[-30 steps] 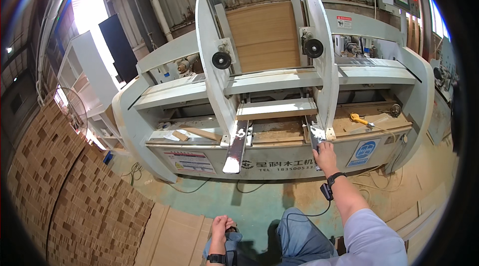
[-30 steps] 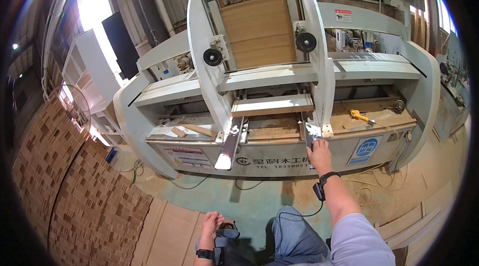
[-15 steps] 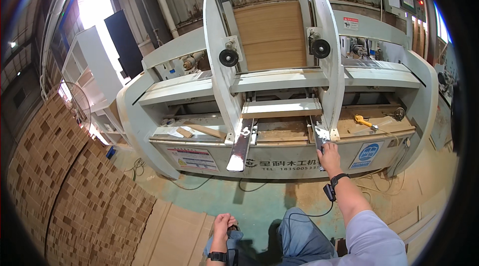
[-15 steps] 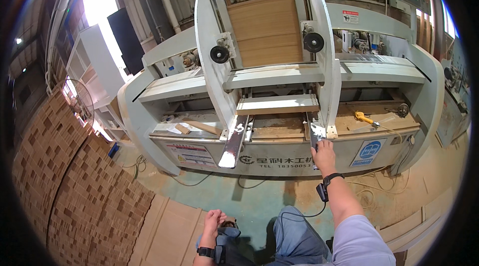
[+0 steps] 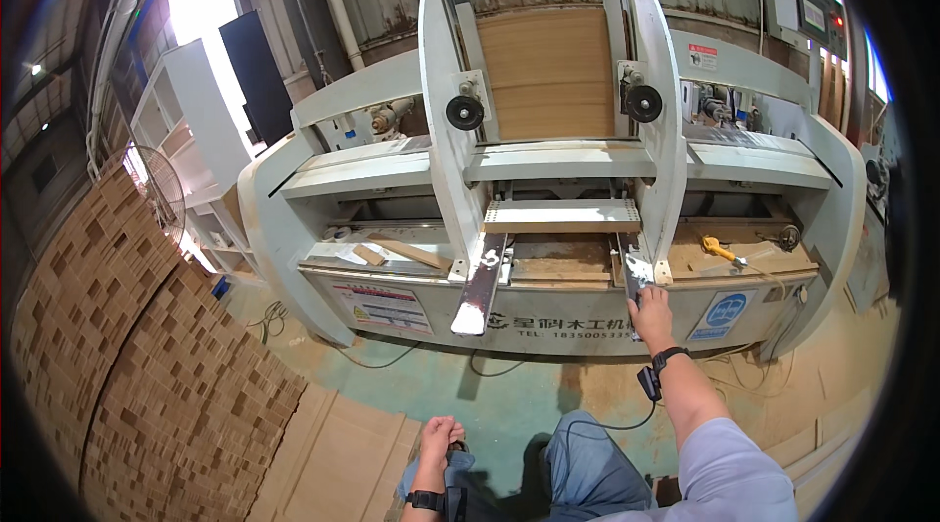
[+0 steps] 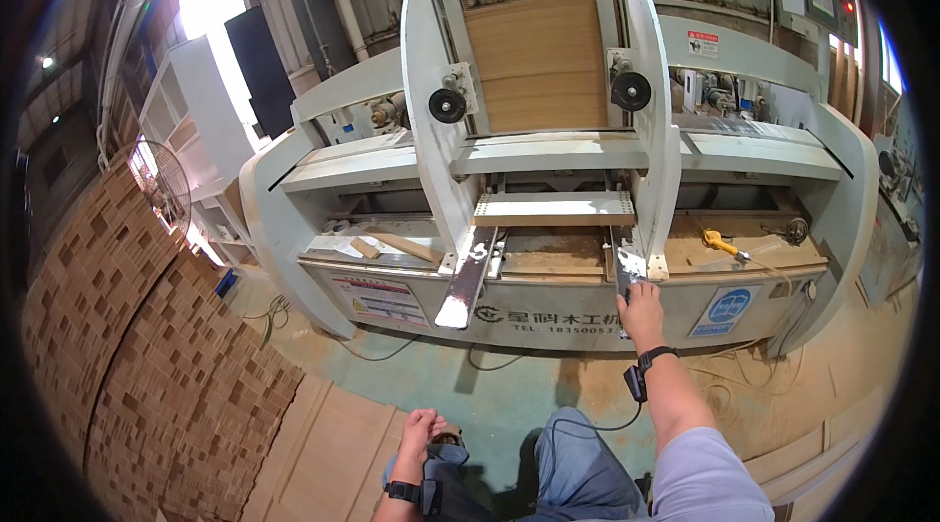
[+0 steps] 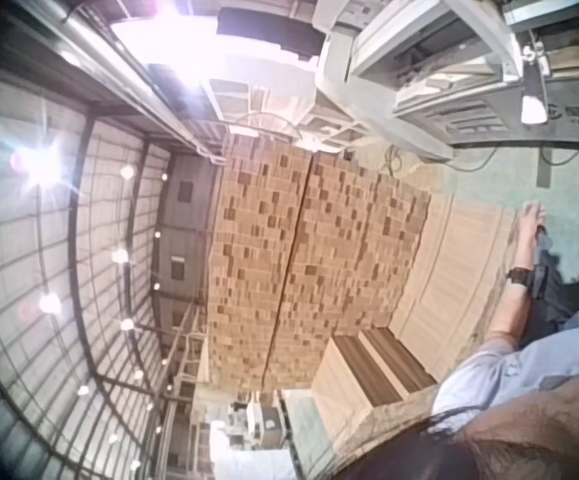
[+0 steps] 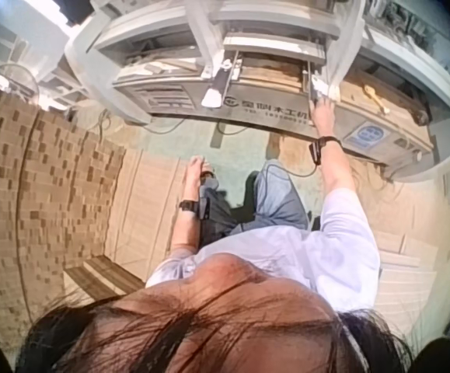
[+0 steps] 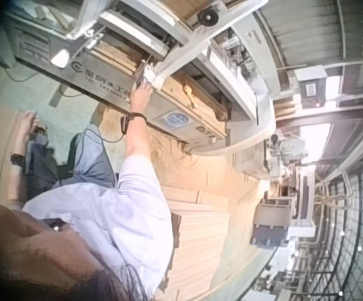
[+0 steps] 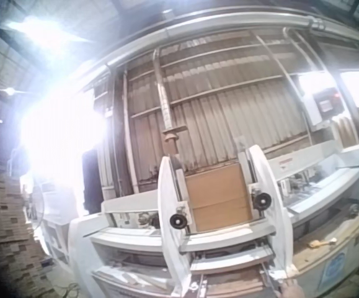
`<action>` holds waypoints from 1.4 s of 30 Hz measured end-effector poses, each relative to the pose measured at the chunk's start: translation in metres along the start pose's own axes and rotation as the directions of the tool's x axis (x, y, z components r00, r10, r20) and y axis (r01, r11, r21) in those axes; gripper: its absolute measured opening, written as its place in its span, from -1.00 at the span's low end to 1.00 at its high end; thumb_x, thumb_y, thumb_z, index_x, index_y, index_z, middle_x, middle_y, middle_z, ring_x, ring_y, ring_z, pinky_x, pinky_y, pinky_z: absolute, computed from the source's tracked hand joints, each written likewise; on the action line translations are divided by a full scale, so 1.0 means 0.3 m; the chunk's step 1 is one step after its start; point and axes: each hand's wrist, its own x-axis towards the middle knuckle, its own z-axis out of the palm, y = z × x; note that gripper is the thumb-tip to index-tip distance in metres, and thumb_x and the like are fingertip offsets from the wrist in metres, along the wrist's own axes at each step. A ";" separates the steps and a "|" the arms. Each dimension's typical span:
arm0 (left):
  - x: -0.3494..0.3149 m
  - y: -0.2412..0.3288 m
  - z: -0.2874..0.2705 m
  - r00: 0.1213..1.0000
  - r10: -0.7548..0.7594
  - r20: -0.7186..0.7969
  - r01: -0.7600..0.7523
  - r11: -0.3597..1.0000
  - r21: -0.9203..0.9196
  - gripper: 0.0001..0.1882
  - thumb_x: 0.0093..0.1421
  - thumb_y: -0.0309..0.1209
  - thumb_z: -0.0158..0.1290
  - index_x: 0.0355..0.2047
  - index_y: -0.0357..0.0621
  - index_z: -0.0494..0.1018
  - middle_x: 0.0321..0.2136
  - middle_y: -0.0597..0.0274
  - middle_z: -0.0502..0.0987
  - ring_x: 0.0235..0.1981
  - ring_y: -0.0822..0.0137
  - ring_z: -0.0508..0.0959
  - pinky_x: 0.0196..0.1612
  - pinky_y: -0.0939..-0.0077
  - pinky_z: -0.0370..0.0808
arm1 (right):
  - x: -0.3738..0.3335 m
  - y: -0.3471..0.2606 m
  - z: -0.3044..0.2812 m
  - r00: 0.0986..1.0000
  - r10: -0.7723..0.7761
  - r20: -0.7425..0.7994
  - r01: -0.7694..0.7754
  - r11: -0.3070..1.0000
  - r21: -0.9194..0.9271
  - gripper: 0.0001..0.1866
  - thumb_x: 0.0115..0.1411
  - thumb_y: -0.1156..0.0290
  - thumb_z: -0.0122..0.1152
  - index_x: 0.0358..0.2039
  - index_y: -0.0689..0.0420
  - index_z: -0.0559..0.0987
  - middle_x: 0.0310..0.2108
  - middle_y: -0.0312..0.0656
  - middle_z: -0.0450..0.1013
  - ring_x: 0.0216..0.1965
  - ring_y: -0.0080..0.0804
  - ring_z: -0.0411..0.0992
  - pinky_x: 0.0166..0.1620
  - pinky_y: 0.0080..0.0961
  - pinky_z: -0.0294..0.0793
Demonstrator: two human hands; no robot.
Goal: Operating a double-ended tenoner or similar woodworking machine to process wood panels.
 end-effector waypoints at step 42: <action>-0.003 0.003 0.001 1.000 0.007 0.010 -0.007 0.999 0.032 -0.81 0.16 -0.36 -0.01 -0.34 -0.24 0.34 -0.47 0.18 0.48 -0.45 0.41 0.52 -0.39 0.64 0.44 | 0.000 -0.007 -0.011 0.999 0.033 0.035 -0.034 0.999 0.017 -0.69 -0.04 0.29 0.18 -0.31 0.20 0.44 -0.20 -0.09 0.35 -0.07 -0.14 0.23 -0.02 -0.35 0.28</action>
